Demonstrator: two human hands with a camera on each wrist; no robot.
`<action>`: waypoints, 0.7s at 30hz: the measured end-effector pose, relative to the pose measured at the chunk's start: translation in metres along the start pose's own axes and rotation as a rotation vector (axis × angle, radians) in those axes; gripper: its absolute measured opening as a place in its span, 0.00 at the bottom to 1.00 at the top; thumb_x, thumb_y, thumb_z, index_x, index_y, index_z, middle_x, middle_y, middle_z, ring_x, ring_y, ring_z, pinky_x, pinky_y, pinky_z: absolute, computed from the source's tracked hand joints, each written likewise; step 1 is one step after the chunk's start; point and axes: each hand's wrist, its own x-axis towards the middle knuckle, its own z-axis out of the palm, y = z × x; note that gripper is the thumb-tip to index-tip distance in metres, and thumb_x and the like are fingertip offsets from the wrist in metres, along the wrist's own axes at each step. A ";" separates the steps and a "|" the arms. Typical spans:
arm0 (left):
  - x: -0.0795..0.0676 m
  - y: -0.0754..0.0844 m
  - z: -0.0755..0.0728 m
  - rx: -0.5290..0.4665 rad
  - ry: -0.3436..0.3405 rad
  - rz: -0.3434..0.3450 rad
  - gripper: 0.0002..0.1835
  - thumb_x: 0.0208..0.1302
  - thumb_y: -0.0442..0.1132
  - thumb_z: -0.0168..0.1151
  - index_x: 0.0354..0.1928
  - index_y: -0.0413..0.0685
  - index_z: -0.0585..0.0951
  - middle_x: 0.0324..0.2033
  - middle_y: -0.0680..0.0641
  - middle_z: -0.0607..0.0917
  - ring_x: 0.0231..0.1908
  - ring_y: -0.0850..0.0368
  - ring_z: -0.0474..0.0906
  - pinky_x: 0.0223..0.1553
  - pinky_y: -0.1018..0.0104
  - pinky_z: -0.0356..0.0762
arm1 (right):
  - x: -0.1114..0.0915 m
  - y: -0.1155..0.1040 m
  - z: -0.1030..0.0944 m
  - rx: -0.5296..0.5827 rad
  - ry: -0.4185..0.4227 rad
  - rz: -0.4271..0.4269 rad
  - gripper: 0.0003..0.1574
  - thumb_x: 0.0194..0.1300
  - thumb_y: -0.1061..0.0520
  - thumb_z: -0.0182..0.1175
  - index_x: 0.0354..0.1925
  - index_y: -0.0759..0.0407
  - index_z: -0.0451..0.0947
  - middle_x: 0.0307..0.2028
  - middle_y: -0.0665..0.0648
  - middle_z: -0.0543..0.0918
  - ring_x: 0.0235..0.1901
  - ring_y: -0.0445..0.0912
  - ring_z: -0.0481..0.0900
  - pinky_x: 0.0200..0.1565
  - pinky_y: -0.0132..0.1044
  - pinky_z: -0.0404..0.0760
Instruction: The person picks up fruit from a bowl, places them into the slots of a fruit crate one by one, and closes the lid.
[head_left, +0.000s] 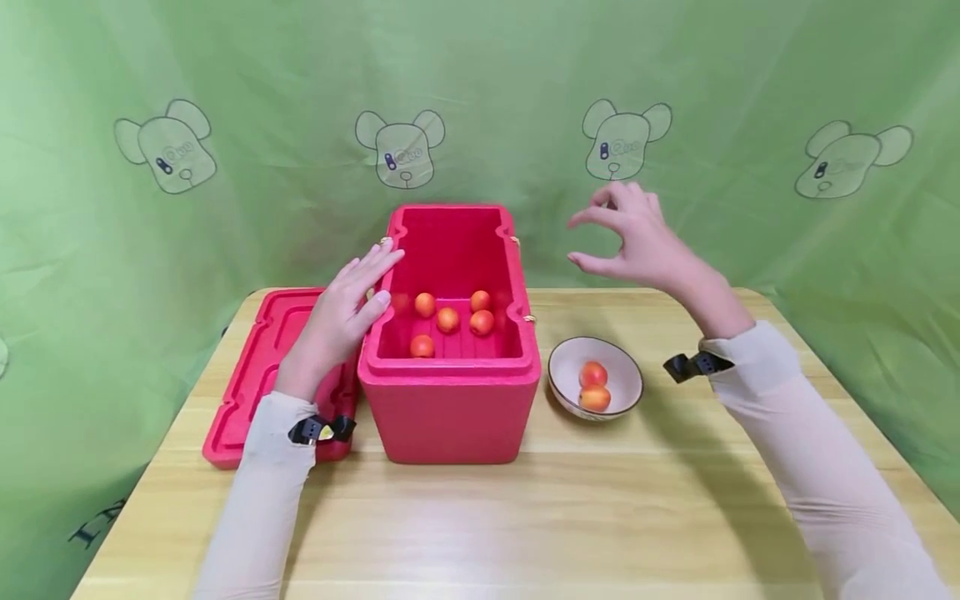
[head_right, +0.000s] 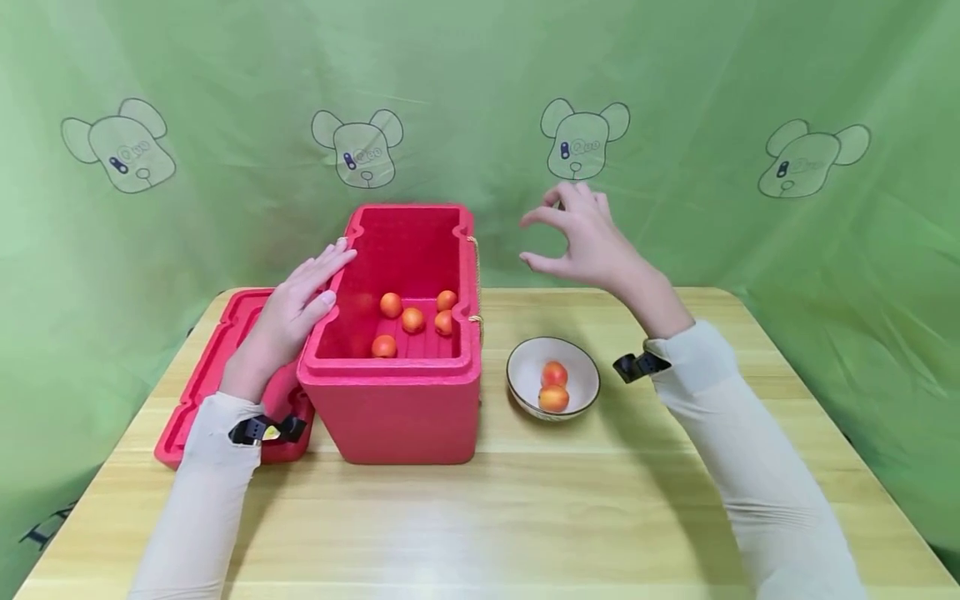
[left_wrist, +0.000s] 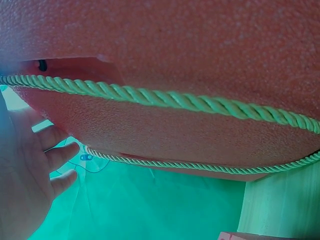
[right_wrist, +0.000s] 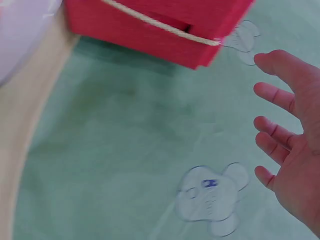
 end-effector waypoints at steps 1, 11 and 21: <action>0.000 0.000 0.000 -0.003 0.001 -0.002 0.33 0.73 0.54 0.49 0.78 0.61 0.63 0.79 0.52 0.60 0.80 0.55 0.52 0.80 0.46 0.46 | -0.007 0.003 0.003 0.006 -0.002 0.000 0.23 0.53 0.55 0.76 0.48 0.59 0.85 0.45 0.63 0.74 0.46 0.56 0.65 0.49 0.52 0.57; -0.002 0.000 0.000 -0.023 0.006 -0.005 0.33 0.72 0.53 0.51 0.78 0.60 0.64 0.79 0.50 0.60 0.80 0.52 0.53 0.80 0.45 0.46 | -0.070 0.026 0.040 0.073 -0.164 0.072 0.24 0.50 0.55 0.79 0.47 0.54 0.86 0.45 0.59 0.78 0.47 0.52 0.68 0.48 0.47 0.59; -0.001 -0.002 0.000 -0.028 0.008 0.002 0.34 0.72 0.54 0.51 0.78 0.61 0.63 0.80 0.51 0.60 0.80 0.53 0.52 0.80 0.45 0.46 | -0.102 0.025 0.059 0.031 -0.338 0.010 0.20 0.50 0.56 0.77 0.44 0.52 0.87 0.39 0.53 0.81 0.43 0.48 0.71 0.47 0.45 0.62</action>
